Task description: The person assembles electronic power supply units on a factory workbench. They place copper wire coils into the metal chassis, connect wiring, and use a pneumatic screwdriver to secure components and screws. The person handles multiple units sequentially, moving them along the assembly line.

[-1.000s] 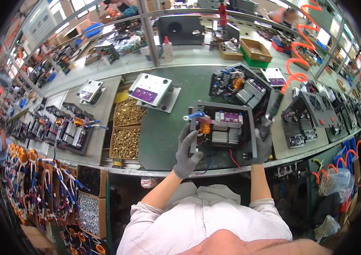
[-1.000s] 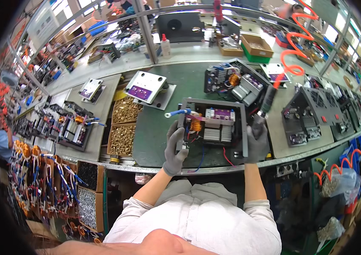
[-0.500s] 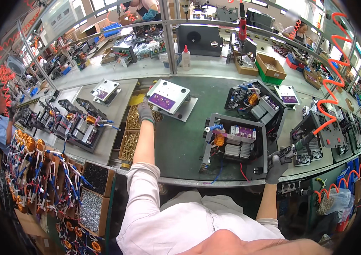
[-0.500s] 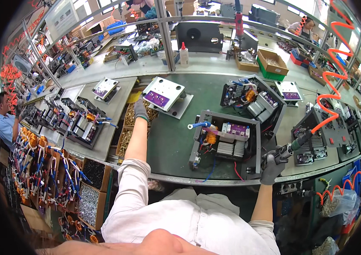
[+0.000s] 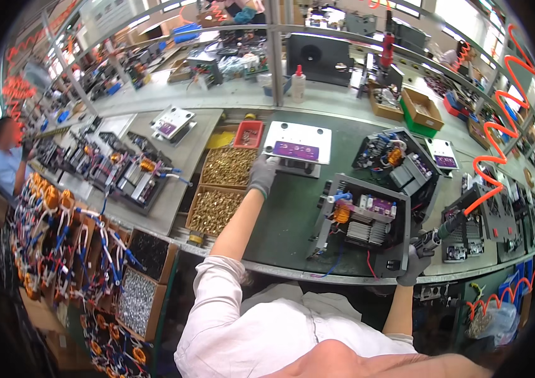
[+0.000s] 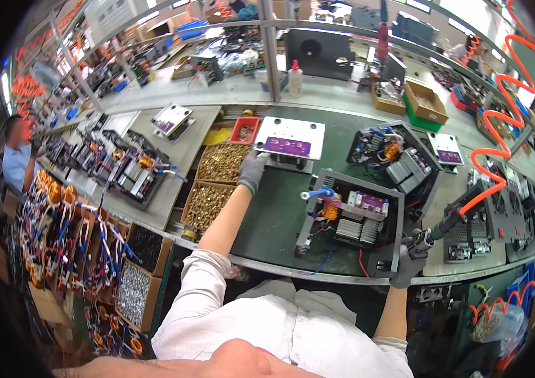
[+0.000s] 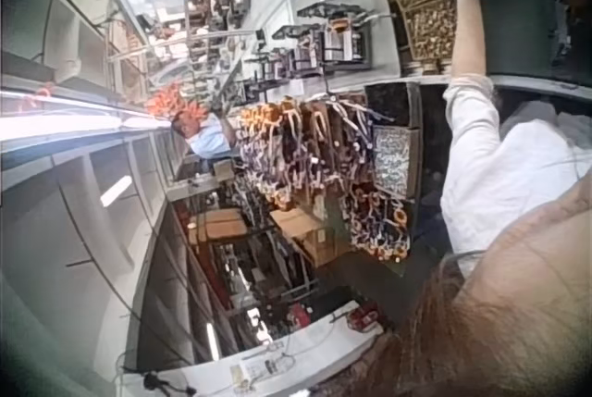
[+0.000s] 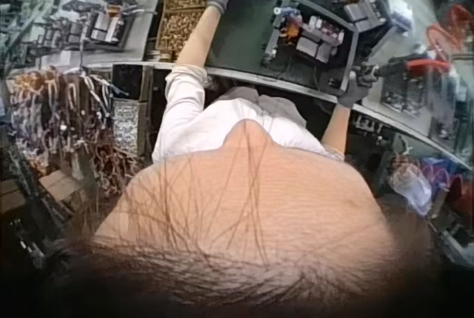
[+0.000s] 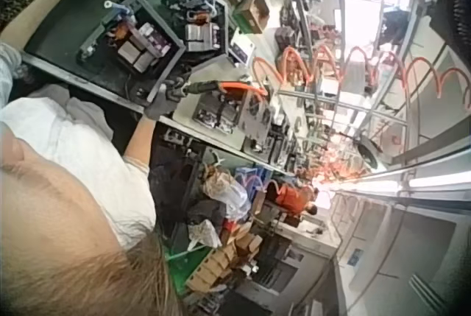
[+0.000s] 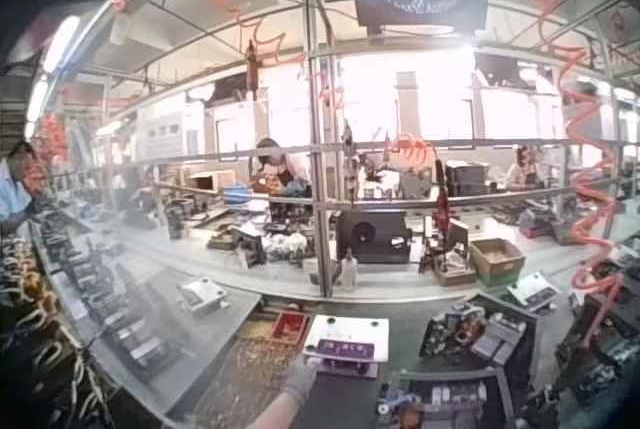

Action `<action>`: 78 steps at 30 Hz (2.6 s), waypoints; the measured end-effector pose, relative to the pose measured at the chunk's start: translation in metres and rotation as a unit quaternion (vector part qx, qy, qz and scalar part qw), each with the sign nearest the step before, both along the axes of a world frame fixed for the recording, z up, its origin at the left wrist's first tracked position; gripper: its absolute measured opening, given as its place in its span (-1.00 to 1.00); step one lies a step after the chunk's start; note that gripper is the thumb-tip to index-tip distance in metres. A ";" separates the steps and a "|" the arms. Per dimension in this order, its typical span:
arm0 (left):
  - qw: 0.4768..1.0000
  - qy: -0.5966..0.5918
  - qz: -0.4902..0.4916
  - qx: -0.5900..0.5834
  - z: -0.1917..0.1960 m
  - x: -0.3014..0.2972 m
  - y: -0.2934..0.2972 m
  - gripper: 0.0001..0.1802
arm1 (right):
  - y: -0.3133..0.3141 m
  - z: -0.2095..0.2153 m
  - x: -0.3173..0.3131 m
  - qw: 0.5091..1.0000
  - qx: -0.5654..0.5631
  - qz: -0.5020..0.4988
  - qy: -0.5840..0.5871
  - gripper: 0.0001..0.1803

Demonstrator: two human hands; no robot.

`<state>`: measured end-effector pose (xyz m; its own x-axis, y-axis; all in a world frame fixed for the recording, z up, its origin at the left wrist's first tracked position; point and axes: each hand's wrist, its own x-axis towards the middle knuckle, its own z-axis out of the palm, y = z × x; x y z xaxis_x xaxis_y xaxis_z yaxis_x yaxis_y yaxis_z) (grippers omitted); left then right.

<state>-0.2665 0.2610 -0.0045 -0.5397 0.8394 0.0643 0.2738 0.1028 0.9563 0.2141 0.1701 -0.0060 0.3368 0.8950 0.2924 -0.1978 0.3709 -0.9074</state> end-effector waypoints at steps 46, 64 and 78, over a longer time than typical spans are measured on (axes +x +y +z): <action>0.836 -0.504 -0.172 0.129 0.110 -0.012 -0.241 -0.65 | -0.049 0.072 -0.026 0.999 0.038 0.028 0.000 -0.63; 0.611 -0.691 -0.387 -0.003 0.118 0.204 -0.200 -0.63 | -0.093 0.182 -0.096 0.860 0.397 0.271 0.169 -0.43; 0.866 -0.115 -0.487 -0.010 0.128 0.202 -0.174 -0.54 | -0.058 0.191 -0.092 0.850 0.405 0.300 0.156 -0.55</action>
<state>-0.0646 0.0866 0.1236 0.4284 0.9031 0.0286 0.0431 -0.0520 0.9977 0.1219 0.1123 0.1854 0.0653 0.4804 0.8746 -0.7553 0.5966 -0.2713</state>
